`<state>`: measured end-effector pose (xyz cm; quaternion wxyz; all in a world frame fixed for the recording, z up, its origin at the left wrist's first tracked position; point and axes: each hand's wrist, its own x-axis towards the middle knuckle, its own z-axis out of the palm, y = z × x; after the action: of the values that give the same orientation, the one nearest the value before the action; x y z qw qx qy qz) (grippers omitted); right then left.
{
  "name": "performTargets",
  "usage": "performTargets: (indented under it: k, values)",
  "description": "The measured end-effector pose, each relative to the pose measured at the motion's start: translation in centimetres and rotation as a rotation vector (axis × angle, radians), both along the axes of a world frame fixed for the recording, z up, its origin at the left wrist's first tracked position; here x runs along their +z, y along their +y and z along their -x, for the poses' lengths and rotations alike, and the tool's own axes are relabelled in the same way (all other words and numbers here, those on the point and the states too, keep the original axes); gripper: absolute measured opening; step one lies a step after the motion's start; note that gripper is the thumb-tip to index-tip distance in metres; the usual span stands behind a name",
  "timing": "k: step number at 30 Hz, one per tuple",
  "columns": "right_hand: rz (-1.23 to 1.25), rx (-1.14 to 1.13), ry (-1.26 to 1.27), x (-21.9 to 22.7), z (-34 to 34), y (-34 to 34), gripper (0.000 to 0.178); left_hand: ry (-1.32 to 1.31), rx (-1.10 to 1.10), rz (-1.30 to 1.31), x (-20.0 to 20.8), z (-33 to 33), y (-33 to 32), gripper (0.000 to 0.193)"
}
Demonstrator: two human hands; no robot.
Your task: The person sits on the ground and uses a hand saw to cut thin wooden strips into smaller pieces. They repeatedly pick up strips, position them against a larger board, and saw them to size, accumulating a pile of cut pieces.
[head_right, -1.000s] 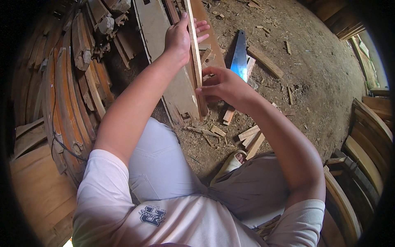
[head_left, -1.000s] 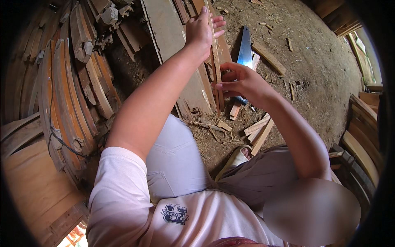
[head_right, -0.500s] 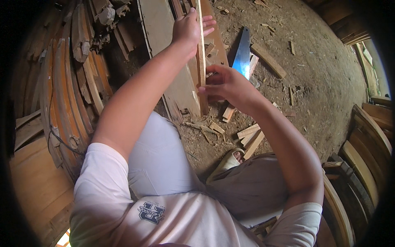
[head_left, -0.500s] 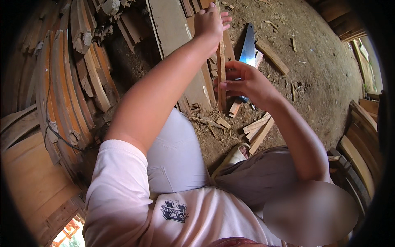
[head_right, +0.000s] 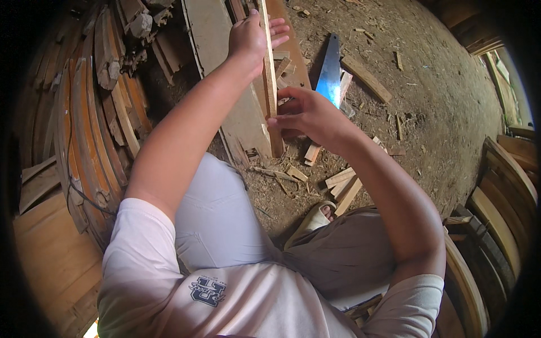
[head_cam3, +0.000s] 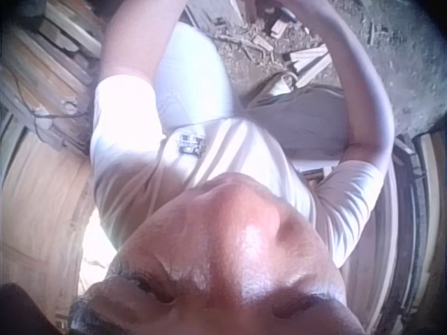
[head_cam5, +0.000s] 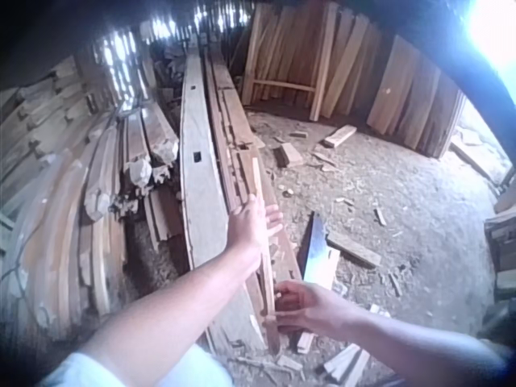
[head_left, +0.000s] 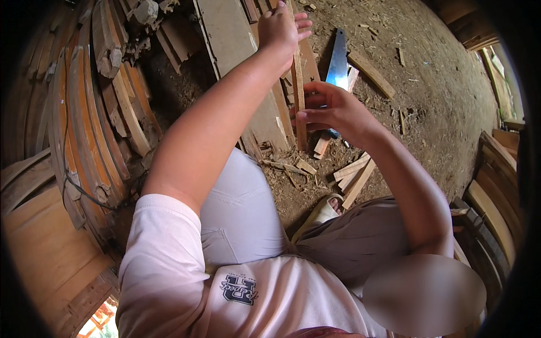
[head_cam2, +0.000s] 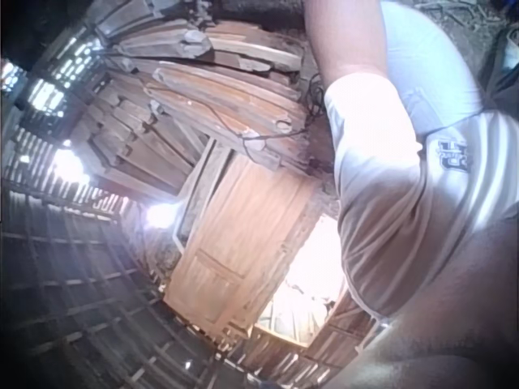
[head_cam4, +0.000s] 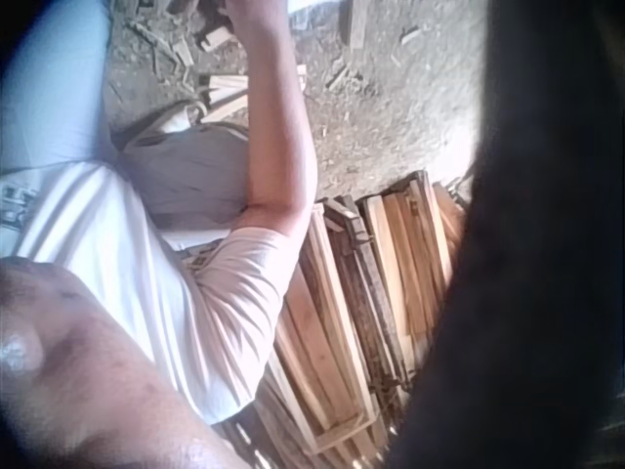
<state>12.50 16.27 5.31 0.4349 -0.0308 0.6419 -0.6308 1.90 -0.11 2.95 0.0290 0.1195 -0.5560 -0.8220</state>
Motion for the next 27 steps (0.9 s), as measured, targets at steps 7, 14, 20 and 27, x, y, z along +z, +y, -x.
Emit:
performTargets:
  k: [7, 14, 20, 27]
  values:
    - [0.036, -0.014, 0.016, -1.0, -0.3, 0.0, 0.066, -0.053, 0.044, -0.054, 0.4, -0.4, 0.4, 0.046]
    - [0.016, -0.009, 0.181, -2.8, 0.2, 0.5, 0.061, 0.088, 0.028, -0.189, 1.9, -1.1, 0.5, 0.041]
    - [0.156, -0.016, 0.192, -3.9, 0.0, 0.3, 0.059, 0.174, 0.013, 0.180, 3.0, -1.5, 1.4, 0.037]
    - [-0.017, 0.064, 0.453, -5.6, -0.8, -1.1, 0.061, 0.483, 0.036, 1.083, 2.6, -2.8, 3.0, 0.033]
